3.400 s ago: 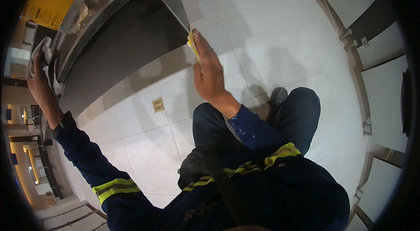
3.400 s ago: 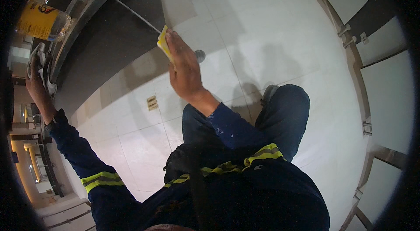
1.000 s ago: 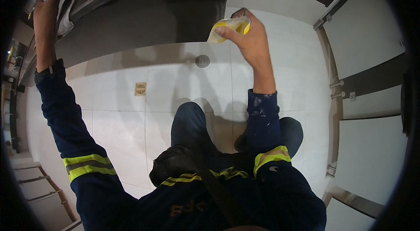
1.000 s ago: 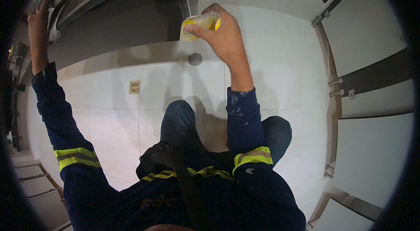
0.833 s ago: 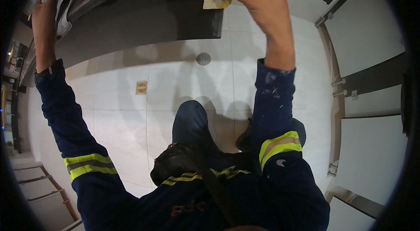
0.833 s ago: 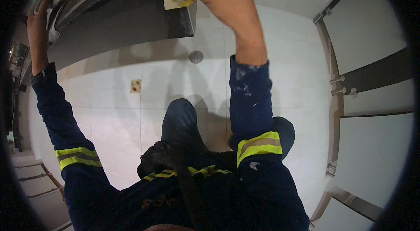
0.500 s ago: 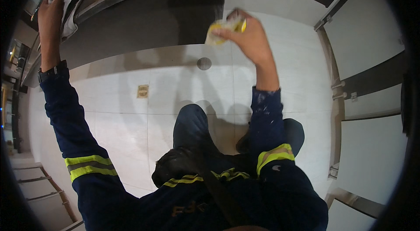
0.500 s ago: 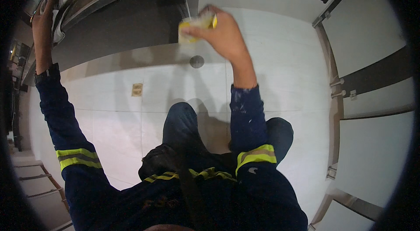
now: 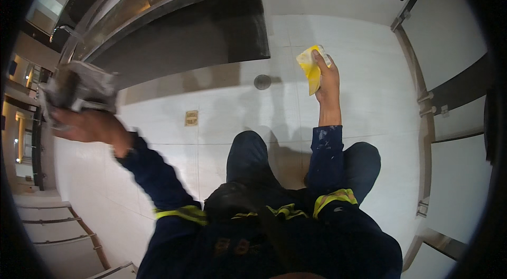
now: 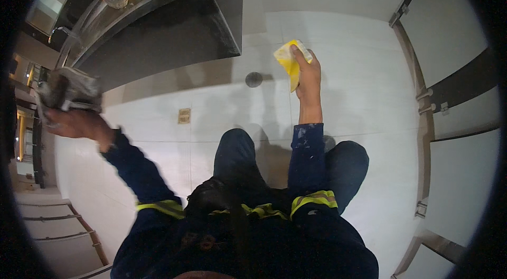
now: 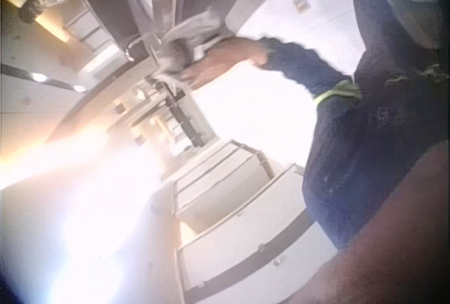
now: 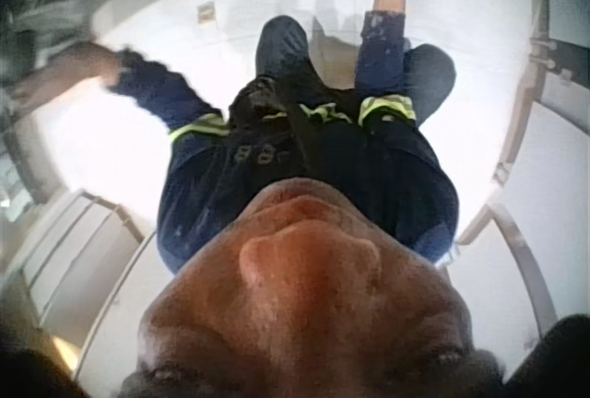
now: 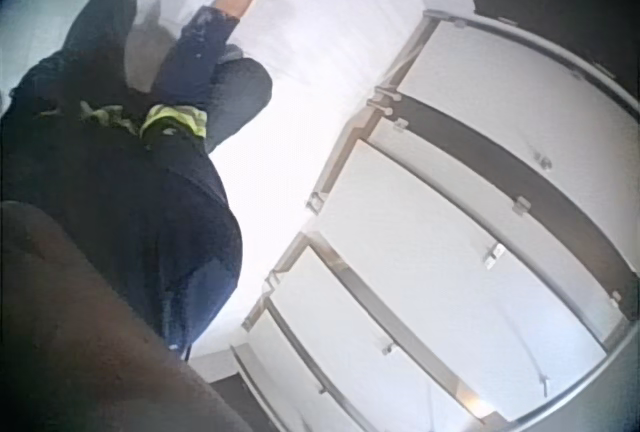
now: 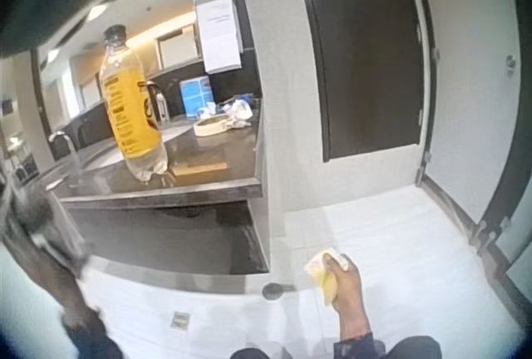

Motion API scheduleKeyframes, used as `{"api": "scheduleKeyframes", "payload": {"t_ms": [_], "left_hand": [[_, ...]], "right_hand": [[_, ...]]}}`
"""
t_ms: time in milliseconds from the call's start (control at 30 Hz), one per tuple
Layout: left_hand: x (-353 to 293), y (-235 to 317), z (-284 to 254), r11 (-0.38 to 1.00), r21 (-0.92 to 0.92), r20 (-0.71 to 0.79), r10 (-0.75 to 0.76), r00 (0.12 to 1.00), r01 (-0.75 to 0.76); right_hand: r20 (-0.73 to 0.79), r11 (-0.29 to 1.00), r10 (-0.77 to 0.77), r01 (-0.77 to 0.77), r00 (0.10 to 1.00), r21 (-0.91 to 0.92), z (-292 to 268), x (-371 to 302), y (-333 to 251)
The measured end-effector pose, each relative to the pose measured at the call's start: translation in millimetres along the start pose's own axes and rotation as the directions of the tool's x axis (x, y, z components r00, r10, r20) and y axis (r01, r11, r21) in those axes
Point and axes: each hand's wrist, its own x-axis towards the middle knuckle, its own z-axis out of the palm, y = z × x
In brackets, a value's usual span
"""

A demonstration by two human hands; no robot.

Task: The person kneels on the floor and scrubs the interior of a stainless steel sink using a yellow abrasive pad. They then pour liquid from a bottle onto a white cloth and wipe the sink surface with it.

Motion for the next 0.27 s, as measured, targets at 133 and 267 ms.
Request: {"api": "scheduleKeyframes", "payload": {"t_ms": [133, 267], "left_hand": [[-135, -23, 37, 0.946, 0.32, 0.153, 0.009, 0.988, -0.058], [-193, 16, 80, 0.903, 0.114, 0.561, 0.285, 0.777, -0.413]], "right_hand": [[-0.093, 0.996, 0.073, -0.067, 0.993, 0.063, -13, 23, 45], [-0.128, 0.995, 0.102, -0.1, 0.986, 0.023, -24, 26, 57]]}}
